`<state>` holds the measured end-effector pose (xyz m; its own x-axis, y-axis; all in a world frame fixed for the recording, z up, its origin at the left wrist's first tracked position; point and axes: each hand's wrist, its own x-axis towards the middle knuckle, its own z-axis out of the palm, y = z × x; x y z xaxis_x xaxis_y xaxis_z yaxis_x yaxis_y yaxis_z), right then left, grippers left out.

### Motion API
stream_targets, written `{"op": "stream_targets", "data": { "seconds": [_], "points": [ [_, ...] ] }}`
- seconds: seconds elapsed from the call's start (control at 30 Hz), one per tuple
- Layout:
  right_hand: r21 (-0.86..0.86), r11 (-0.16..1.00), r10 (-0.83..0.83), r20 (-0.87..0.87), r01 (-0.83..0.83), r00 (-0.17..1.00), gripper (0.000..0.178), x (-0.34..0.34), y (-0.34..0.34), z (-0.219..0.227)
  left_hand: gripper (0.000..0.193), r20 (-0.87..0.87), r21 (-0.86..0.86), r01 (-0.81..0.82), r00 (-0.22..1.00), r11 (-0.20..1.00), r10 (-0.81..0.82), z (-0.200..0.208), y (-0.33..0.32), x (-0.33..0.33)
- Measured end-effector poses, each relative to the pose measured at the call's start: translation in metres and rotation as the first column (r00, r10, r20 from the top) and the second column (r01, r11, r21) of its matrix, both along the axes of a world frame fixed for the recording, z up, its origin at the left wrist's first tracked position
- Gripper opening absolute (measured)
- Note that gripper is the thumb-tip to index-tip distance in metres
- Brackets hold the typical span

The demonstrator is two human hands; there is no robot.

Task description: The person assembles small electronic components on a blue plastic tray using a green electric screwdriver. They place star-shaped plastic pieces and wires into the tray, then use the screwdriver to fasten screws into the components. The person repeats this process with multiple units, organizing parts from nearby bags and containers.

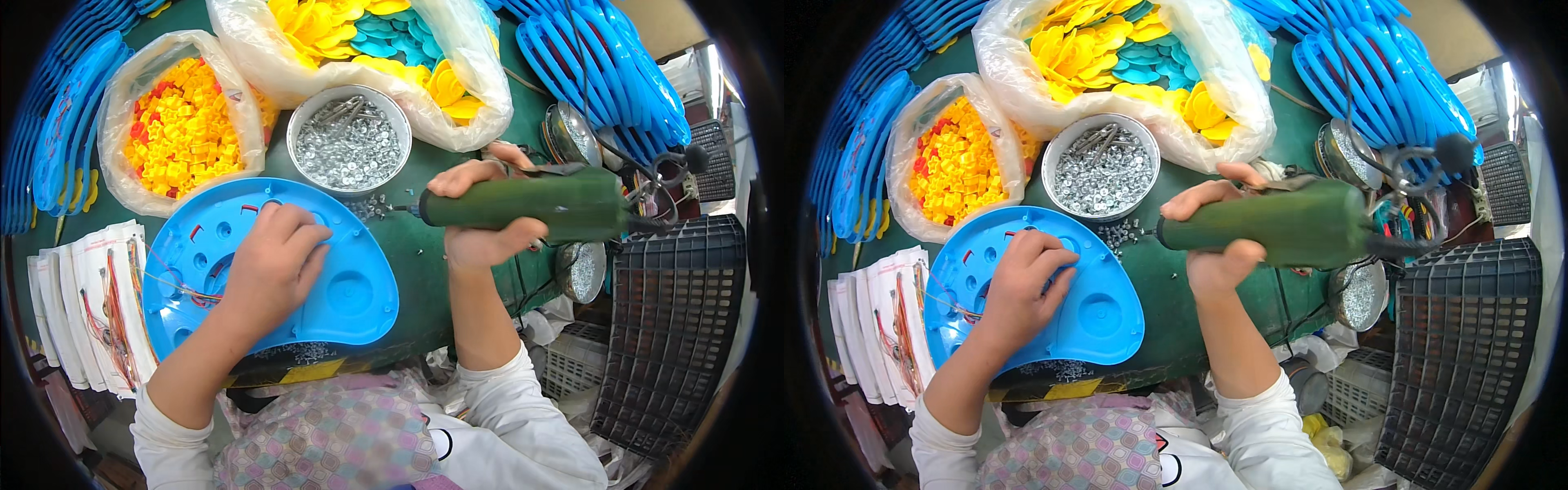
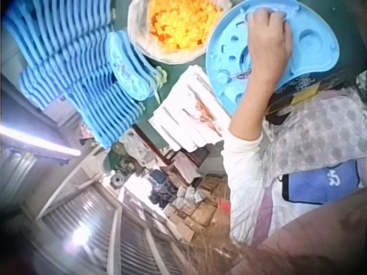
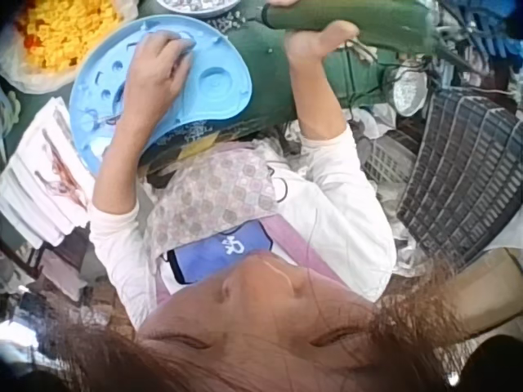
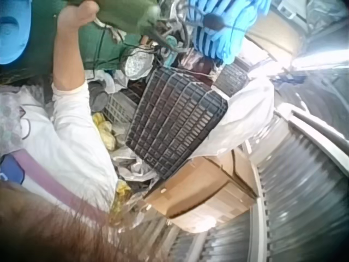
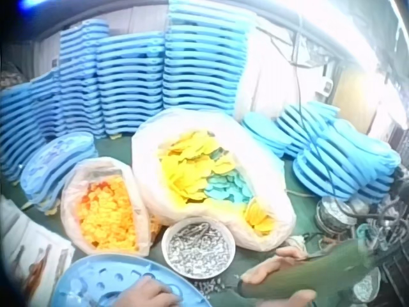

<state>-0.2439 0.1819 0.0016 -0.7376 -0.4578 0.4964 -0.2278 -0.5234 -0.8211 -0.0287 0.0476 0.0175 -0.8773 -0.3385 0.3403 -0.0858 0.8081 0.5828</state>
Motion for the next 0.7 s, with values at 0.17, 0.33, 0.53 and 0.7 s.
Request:
{"op": "stream_targets", "data": {
  "seconds": [0.17,0.33,0.53,0.7],
  "points": [
    [-0.306,0.938,0.191,0.07,-0.161,0.979,0.11,0.016,0.012,0.033,0.023,-0.026,0.208,0.024,0.999,0.978,-0.02,-0.003,0.004,-0.004],
    [-0.363,0.898,0.321,0.162,-0.246,0.933,0.109,0.042,0.015,0.038,0.019,0.025,0.451,0.098,0.992,0.887,-0.122,0.005,0.015,-0.006],
    [-0.381,0.89,0.353,0.226,-0.251,0.908,0.114,0.056,0.02,0.033,0.016,-0.025,0.185,0.148,0.989,0.972,-0.145,-0.005,0.016,0.008],
    [-0.4,0.87,0.393,0.21,-0.288,0.895,0.116,0.064,0.02,0.03,0.019,-0.06,0.136,0.145,0.989,0.98,-0.137,-0.003,0.02,0.015]
  ]
}}
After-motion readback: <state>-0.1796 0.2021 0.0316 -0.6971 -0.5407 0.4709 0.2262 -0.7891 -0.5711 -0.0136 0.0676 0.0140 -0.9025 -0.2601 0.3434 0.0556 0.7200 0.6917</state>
